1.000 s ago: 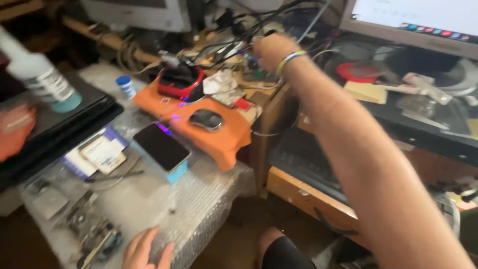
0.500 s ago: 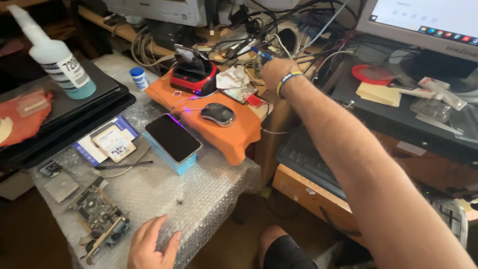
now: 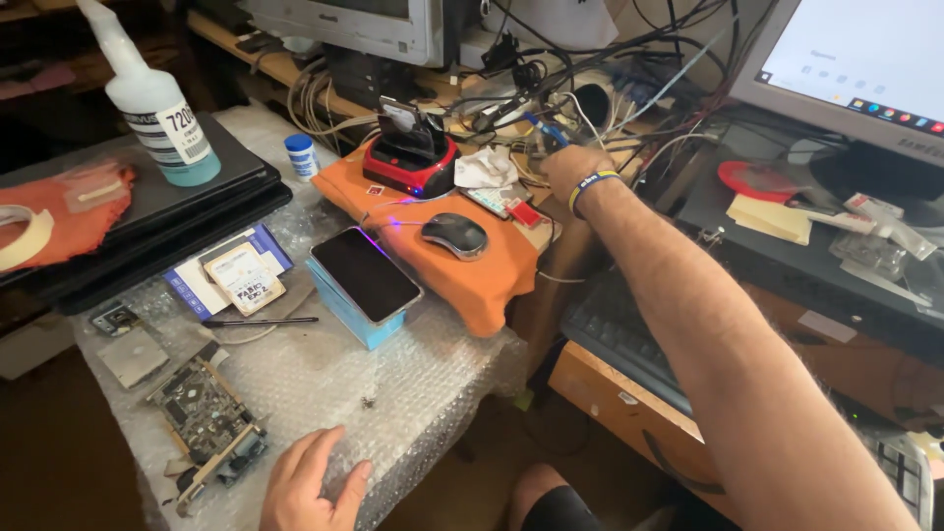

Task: Repairing and inspecting computer hardware components at a cluttered workstation

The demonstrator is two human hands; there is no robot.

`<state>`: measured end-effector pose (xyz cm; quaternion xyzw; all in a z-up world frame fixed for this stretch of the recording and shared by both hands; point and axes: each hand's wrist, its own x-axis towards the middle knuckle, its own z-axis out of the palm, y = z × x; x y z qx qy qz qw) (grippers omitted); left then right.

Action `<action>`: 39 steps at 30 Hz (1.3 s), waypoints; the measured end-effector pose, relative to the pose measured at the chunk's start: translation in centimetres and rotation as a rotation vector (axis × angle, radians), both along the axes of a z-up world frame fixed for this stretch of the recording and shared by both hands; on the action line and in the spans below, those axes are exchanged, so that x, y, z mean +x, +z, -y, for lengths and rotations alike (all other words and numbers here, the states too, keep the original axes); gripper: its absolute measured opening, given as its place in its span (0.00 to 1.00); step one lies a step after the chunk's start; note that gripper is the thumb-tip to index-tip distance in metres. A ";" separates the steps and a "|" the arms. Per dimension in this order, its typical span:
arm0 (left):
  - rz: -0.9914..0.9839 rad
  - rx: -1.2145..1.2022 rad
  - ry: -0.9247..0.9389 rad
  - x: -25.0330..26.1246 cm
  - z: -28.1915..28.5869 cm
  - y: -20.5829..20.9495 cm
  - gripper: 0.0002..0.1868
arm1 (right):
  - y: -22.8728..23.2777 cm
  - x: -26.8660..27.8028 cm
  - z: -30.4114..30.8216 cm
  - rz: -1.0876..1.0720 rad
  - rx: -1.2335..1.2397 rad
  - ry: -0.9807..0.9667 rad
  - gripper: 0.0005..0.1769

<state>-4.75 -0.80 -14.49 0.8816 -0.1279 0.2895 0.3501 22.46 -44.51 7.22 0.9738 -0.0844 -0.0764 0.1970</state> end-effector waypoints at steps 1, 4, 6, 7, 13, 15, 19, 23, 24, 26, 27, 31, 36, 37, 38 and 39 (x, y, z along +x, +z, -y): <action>0.003 -0.001 0.002 0.0 -0.1 0.1 0.25 | 0.1 0.1 -0.1 0.003 -0.001 0.002 0.21; -0.143 -0.014 0.013 -0.2 -0.1 0.3 0.27 | 0.8 -0.2 -0.3 -0.009 -0.081 0.055 0.19; -0.110 -0.016 0.013 -0.3 0.0 0.5 0.26 | 1.8 -0.8 -0.3 0.013 -0.007 0.082 0.23; -0.110 -0.018 0.015 -0.1 -0.1 0.3 0.26 | 2.2 -0.7 0.3 0.014 -0.009 0.084 0.23; -0.078 0.002 0.007 0.0 -0.2 -0.2 0.26 | 7.1 -2.4 1.8 0.220 0.202 0.191 0.28; -0.114 -0.006 0.045 -0.2 0.2 0.3 0.25 | 6.4 1.1 4.9 0.256 0.226 0.199 0.37; -0.148 -0.010 0.046 -0.2 0.2 0.8 0.25 | 4.6 3.5 5.9 0.219 0.223 0.266 0.39; -0.171 0.020 0.006 0.2 -0.2 0.3 0.26 | 4.2 3.5 4.3 0.097 0.096 0.229 0.41; -0.067 0.008 -0.023 0.4 -0.4 -0.1 0.26 | 4.0 3.7 4.2 0.065 0.024 0.219 0.44; -0.040 -0.004 -0.024 0.2 -0.1 0.5 0.25 | 4.6 3.0 4.2 0.103 0.019 0.273 0.40; -0.010 -0.016 -0.025 0.0 0.0 0.8 0.24 | 5.0 2.6 4.1 0.143 0.013 0.329 0.36; -0.004 0.017 -0.069 -0.1 0.0 2.2 0.23 | 9.5 -3.3 0.7 0.242 0.078 0.163 0.34; 0.022 -0.021 -0.136 -1.3 -0.1 3.8 0.22 | 12.5 -7.1 -2.2 0.533 0.168 0.301 0.26; 0.025 -0.023 -0.120 -1.3 -0.2 3.8 0.22 | 13.2 -9.2 -4.3 0.534 0.170 0.318 0.26; 0.019 -0.027 -0.124 -1.3 -0.2 3.7 0.22 | 13.9 -11.4 -6.3 0.607 0.213 0.401 0.25; 0.010 -0.029 -0.129 -1.4 -0.2 3.6 0.23 | 14.4 -13.7 -8.1 0.677 0.258 0.480 0.26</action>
